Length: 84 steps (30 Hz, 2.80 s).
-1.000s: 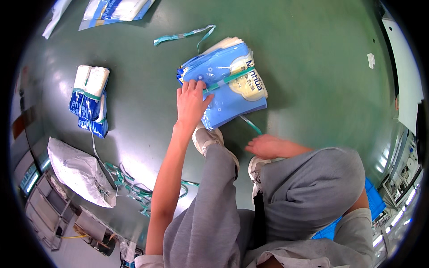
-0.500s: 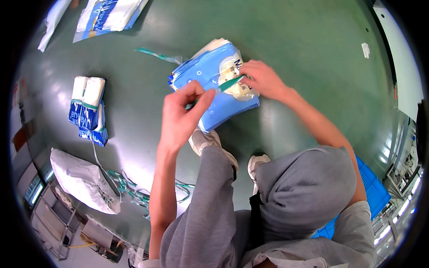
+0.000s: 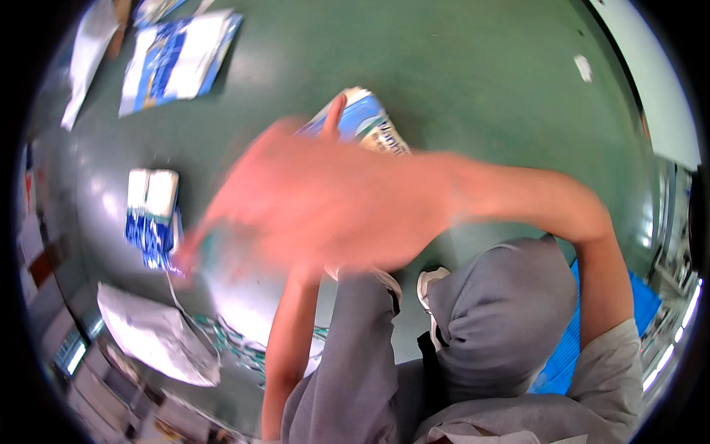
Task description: The person removes a plastic tie from a bundle of plastic bags on the floor, unfolds several individual bags, and hangs them onto a metal rack.
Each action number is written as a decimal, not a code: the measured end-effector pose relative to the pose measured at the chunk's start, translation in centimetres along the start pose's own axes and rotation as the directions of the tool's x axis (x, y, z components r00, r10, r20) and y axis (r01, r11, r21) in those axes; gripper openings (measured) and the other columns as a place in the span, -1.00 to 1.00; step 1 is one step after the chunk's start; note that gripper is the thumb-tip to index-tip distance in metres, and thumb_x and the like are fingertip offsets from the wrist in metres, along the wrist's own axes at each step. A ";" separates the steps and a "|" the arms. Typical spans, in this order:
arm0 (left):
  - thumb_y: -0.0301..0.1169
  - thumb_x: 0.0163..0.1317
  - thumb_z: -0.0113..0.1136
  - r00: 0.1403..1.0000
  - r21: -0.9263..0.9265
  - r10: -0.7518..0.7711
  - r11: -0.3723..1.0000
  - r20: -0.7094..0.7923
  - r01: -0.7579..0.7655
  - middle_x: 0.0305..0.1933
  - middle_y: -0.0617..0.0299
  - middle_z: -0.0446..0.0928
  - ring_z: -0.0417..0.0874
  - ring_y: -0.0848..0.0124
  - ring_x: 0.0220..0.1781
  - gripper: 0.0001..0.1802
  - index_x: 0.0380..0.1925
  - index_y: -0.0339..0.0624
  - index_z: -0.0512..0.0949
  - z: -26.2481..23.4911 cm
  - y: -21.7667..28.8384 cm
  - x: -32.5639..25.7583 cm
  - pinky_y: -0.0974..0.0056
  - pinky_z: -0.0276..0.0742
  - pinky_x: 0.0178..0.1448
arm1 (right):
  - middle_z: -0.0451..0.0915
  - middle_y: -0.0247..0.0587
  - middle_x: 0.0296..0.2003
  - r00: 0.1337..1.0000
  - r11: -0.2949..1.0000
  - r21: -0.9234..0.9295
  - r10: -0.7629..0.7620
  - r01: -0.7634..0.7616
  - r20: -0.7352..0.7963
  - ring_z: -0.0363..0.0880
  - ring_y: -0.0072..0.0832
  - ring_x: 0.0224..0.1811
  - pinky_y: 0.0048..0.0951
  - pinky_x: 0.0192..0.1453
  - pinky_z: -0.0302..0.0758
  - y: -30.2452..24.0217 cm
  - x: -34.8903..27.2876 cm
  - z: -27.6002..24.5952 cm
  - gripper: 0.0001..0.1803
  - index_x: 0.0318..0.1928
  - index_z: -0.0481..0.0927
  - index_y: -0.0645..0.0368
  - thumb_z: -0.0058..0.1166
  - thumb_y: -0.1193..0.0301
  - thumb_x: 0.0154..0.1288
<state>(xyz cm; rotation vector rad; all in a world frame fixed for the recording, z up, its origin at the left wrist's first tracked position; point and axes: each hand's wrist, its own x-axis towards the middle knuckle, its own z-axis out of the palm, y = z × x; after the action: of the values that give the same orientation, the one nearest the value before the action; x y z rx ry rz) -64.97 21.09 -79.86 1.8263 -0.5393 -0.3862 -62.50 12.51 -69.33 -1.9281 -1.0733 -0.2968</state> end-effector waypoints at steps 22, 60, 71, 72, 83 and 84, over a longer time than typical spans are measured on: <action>0.00 -0.07 0.41 0.176 0.929 -0.979 -0.027 -0.098 0.369 0.02 -0.17 0.52 0.51 -0.08 0.10 -0.12 0.16 -0.32 0.31 -31.2 -10.1 -35.4 -0.06 0.40 0.16 | 0.61 -0.04 -0.26 0.076 0.079 0.134 0.997 -0.988 -0.027 0.61 -0.26 -0.19 -0.33 -0.08 0.52 7.8 -26.3 6.8 -0.52 -0.10 0.49 0.37 0.20 0.20 0.13; -0.16 0.11 0.31 0.974 0.590 -0.213 0.797 0.072 0.130 0.29 -0.23 0.25 0.25 -0.07 0.33 -0.20 0.25 -0.32 0.22 2.3 -1.3 -6.1 -0.04 0.22 0.32 | 0.60 -0.25 -0.24 0.032 -0.043 0.849 0.997 -0.526 0.070 0.52 -0.58 -0.18 -0.51 -0.05 0.42 -0.7 -18.9 5.2 -0.57 0.07 0.50 0.35 0.10 0.42 0.19; -0.41 0.16 0.21 0.895 0.283 -0.445 0.858 -0.011 0.430 0.16 -0.15 0.44 0.50 0.04 0.20 -0.33 0.26 -0.29 0.20 -4.3 1.9 -5.3 0.11 0.53 0.13 | 0.50 -0.09 -0.19 0.570 0.503 0.430 0.821 -0.750 0.034 0.44 -0.20 0.00 -0.24 0.11 0.37 -0.2 -13.7 5.5 -0.66 -0.01 0.54 0.23 0.00 0.34 0.25; -0.41 0.17 0.21 0.888 0.265 -0.460 0.855 -0.008 0.445 0.17 -0.14 0.44 0.49 0.06 0.22 -0.34 0.26 -0.27 0.21 -4.5 2.0 -5.5 0.11 0.53 0.15 | 0.51 -0.09 -0.17 0.540 0.484 0.418 0.841 -0.768 0.018 0.44 -0.18 0.01 -0.24 0.10 0.37 -0.3 -13.5 5.7 -0.64 0.02 0.52 0.22 0.00 0.32 0.26; -0.42 0.21 0.18 0.761 0.121 -0.583 0.766 -0.284 0.632 0.00 -0.04 0.55 0.58 0.26 0.04 -0.43 0.21 -0.31 0.28 -10.2 -0.8 -9.0 0.22 0.55 0.00 | 0.57 0.03 -0.08 0.345 0.385 0.188 0.914 -0.903 -0.216 0.58 -0.11 -0.07 -0.22 0.05 0.46 4.3 -21.6 8.2 -0.47 0.19 0.30 0.21 0.09 0.35 0.23; -0.40 0.22 0.18 0.732 0.102 -0.603 0.746 -0.317 0.659 -0.03 -0.02 0.57 0.59 0.30 0.01 -0.45 0.20 -0.32 0.30 -11.2 -1.6 -9.4 0.25 0.54 -0.03 | 0.58 0.01 -0.10 0.262 0.315 0.329 0.945 -0.890 -0.196 0.59 -0.15 -0.09 -0.25 0.03 0.47 4.8 -22.6 8.6 -0.46 0.18 0.30 0.22 0.10 0.37 0.21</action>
<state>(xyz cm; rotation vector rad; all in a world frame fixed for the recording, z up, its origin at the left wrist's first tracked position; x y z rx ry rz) -66.85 35.56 -77.98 2.2015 0.2780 -0.5460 -73.91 5.35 -89.97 -1.9126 0.4224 0.1301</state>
